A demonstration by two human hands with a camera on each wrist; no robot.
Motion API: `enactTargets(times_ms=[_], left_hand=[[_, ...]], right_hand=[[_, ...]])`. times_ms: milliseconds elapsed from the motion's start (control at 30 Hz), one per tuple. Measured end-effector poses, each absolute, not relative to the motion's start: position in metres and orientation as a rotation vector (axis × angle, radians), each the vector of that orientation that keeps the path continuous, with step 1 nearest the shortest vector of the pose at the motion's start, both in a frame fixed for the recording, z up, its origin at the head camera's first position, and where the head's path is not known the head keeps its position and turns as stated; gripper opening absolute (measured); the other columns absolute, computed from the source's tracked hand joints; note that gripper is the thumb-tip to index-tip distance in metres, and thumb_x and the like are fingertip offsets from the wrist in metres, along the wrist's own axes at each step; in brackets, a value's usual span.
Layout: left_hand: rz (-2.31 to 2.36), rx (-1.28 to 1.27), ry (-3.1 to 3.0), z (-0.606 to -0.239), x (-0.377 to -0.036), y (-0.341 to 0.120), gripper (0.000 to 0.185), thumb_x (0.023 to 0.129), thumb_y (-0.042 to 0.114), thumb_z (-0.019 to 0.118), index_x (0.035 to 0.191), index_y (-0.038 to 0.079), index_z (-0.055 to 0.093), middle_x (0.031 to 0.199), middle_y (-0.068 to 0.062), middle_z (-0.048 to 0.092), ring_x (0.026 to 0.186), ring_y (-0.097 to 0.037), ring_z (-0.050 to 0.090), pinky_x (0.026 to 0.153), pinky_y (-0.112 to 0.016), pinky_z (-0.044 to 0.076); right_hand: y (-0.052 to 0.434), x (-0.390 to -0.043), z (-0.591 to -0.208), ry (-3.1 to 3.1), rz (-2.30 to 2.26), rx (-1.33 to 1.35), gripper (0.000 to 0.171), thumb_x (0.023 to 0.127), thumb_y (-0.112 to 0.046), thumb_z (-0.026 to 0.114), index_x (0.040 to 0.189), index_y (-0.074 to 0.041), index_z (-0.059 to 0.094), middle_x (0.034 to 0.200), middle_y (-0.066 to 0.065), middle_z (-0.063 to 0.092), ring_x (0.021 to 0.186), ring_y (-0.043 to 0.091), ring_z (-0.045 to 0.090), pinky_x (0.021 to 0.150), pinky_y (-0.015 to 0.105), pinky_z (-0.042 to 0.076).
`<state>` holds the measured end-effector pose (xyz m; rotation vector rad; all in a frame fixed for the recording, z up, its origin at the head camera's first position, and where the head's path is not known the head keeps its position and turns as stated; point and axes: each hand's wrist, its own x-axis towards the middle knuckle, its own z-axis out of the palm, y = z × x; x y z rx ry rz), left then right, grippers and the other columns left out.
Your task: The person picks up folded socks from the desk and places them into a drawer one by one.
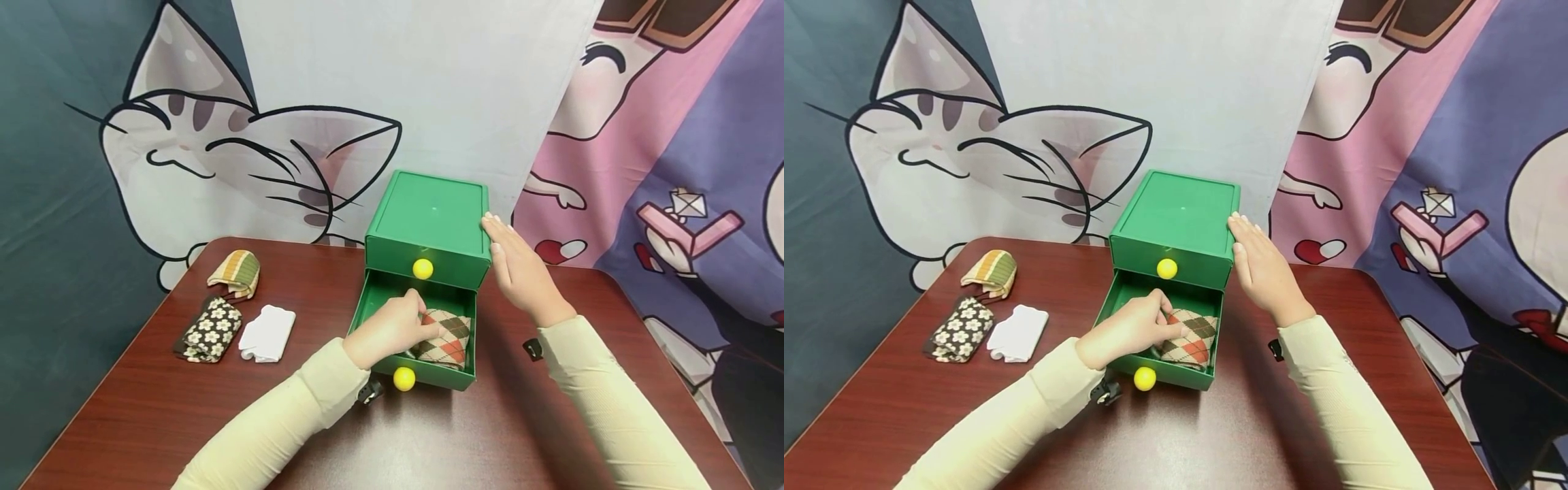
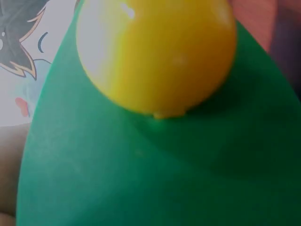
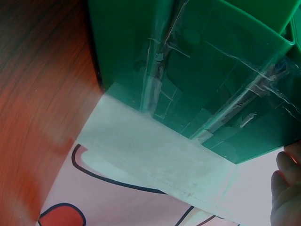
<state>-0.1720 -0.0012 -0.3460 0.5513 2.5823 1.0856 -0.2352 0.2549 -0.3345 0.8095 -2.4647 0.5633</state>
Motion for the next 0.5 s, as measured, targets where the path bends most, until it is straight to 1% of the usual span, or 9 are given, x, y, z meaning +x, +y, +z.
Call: enactTargets(times_ms=[133, 233, 433, 500], left_hand=[[1.071, 0.522, 2.555, -0.345, -0.172, -0.001, 0.035, 0.094, 0.03, 0.071, 0.112, 0.005, 0.056, 0.073, -0.001, 0.061, 0.061, -0.012, 0.052, 0.064, -0.027, 0.044], [1.071, 0.532, 2.56, -0.344, -0.172, -0.004, 0.032, 0.094, 0.032, 0.071, 0.111, 0.007, 0.06, 0.075, 0.001, 0.064, 0.065, -0.011, 0.056, 0.066, -0.027, 0.047], [1.115, 0.61, 2.61, -0.34, -0.169, -0.014, 0.028, 0.098, 0.026, 0.066, 0.12, 0.008, 0.061, 0.091, 0.002, 0.07, 0.082, -0.012, 0.064, 0.077, -0.03, 0.052], [1.145, 0.645, 2.635, -0.338, -0.168, -0.019, 0.028, 0.099, 0.024, 0.064, 0.122, 0.008, 0.061, 0.096, 0.001, 0.07, 0.087, -0.012, 0.065, 0.081, -0.031, 0.052]], right_hand=[[0.255, -0.235, -0.335, -2.47, 0.565, 0.806, 0.048, 0.109, -0.015, 0.033, 0.152, 0.004, 0.039, 0.158, 0.021, 0.039, 0.149, 0.035, 0.031, 0.124, 0.037, 0.015], [0.255, -0.235, -0.335, -2.471, 0.563, 0.8, 0.048, 0.109, -0.015, 0.033, 0.153, 0.003, 0.038, 0.158, 0.02, 0.038, 0.149, 0.035, 0.031, 0.124, 0.037, 0.016], [0.255, -0.234, -0.334, -2.473, 0.568, 0.807, 0.047, 0.109, -0.015, 0.033, 0.152, 0.005, 0.039, 0.158, 0.021, 0.038, 0.148, 0.038, 0.032, 0.124, 0.039, 0.017], [0.255, -0.233, -0.333, -2.477, 0.567, 0.805, 0.047, 0.109, -0.015, 0.033, 0.152, 0.005, 0.038, 0.158, 0.021, 0.038, 0.149, 0.036, 0.031, 0.124, 0.039, 0.016]])
